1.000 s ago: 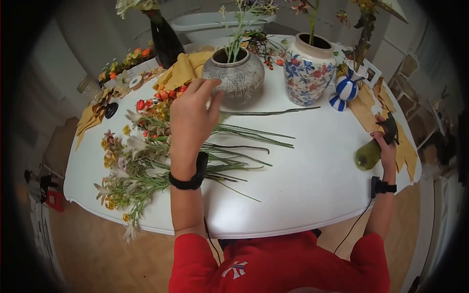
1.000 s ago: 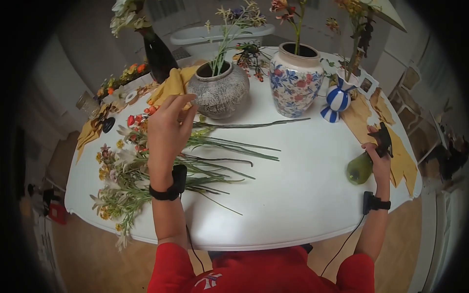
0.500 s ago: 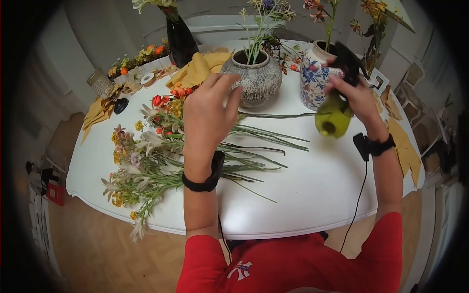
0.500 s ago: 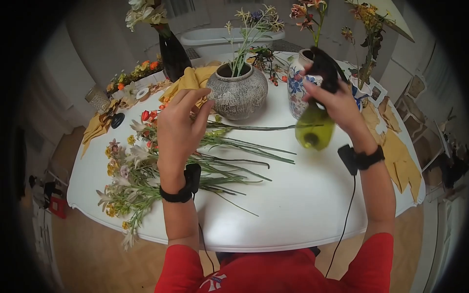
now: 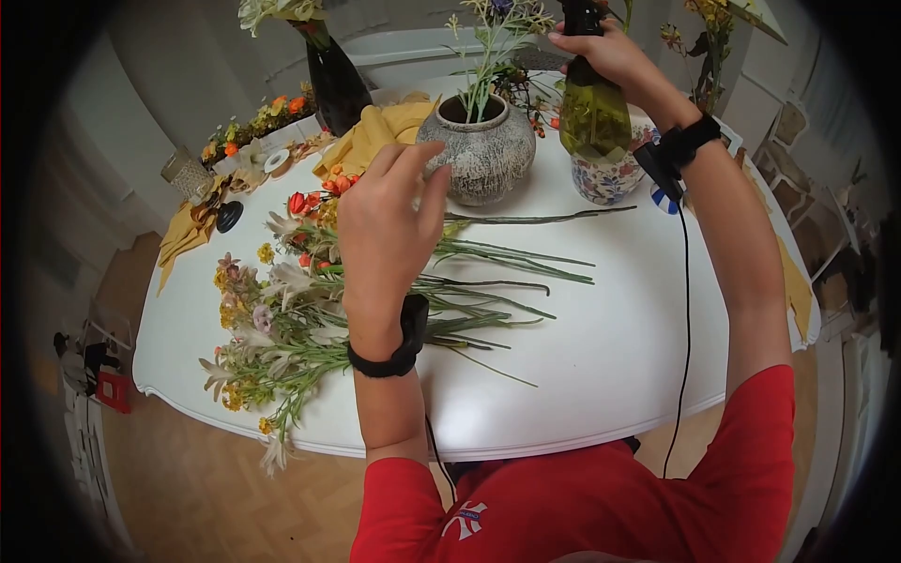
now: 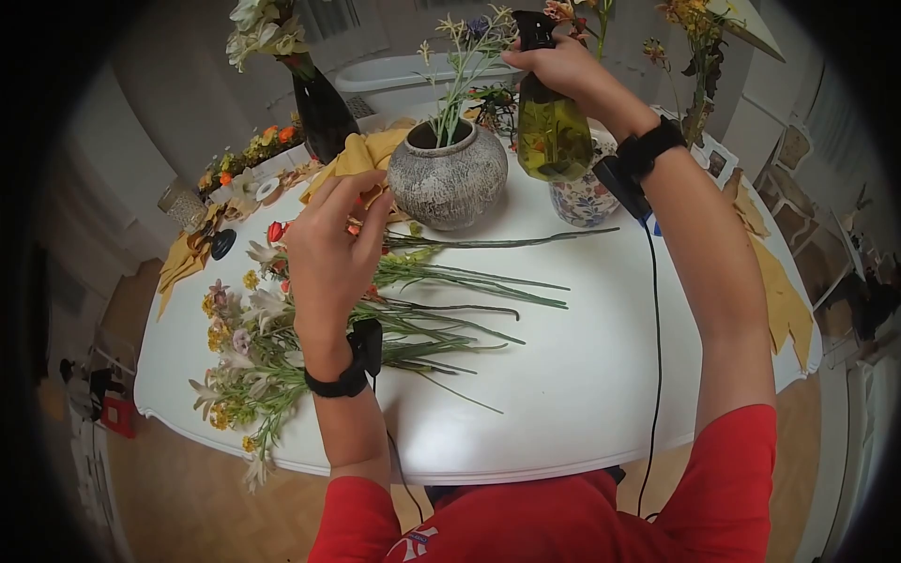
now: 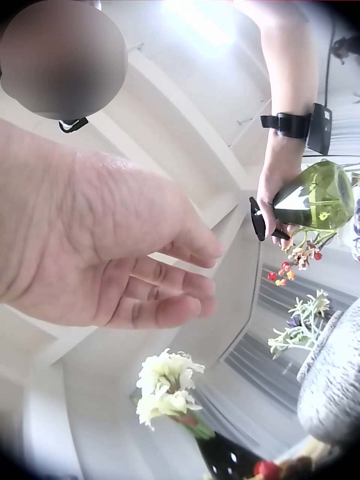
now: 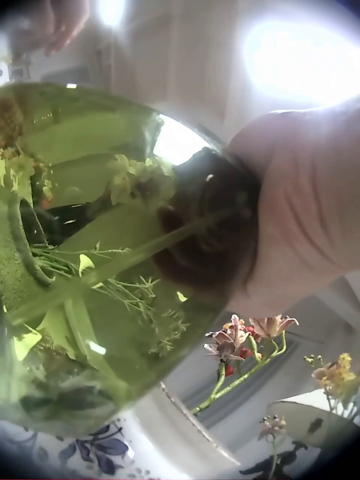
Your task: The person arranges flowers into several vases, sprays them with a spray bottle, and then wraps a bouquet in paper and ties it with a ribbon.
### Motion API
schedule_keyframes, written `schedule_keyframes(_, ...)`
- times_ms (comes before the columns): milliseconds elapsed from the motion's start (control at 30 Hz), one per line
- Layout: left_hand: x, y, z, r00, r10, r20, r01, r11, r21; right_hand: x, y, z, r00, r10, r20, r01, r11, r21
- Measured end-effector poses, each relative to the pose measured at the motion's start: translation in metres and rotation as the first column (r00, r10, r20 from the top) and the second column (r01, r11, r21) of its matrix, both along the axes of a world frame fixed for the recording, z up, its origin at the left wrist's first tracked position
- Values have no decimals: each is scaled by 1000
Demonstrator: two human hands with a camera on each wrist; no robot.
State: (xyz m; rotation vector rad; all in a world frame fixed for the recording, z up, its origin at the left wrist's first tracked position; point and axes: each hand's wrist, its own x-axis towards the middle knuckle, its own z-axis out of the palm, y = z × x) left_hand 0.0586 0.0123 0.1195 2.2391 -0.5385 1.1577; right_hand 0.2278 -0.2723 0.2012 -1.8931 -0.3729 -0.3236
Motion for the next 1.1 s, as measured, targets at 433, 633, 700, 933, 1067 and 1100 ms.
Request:
schedule_keyframes(433, 1, -3, -1, 1000, 18, 7, -18, 1000, 25, -53, 19, -44, 989, 73, -130, -65, 996, 67)
schedule_keyframes(633, 0, -1, 0, 999, 44, -24, -42, 998, 54, -68, 34, -89, 945, 286, -159, -255, 948, 191)
schedule_keyframes(700, 0, -1, 0, 998, 50, -27, -49, 998, 50, -81, 42, -96, 929, 323, -178, -284, 935, 211)
schedule_keyframes(933, 2, -2, -3, 998, 58, -37, -56, 997, 55, -81, 54, -120, 894, 337, -294, -275, 933, 232)
schedule_keyframes(1067, 4, -2, -3, 996, 63, -60, -59, 996, 71, -86, 58, -124, 892, 314, -324, -243, 940, 242)
schedule_keyframes(1100, 4, -2, -3, 996, 66, -63, -61, 996, 71, -86, 58, -126, 891, 306, -336, -233, 942, 240)
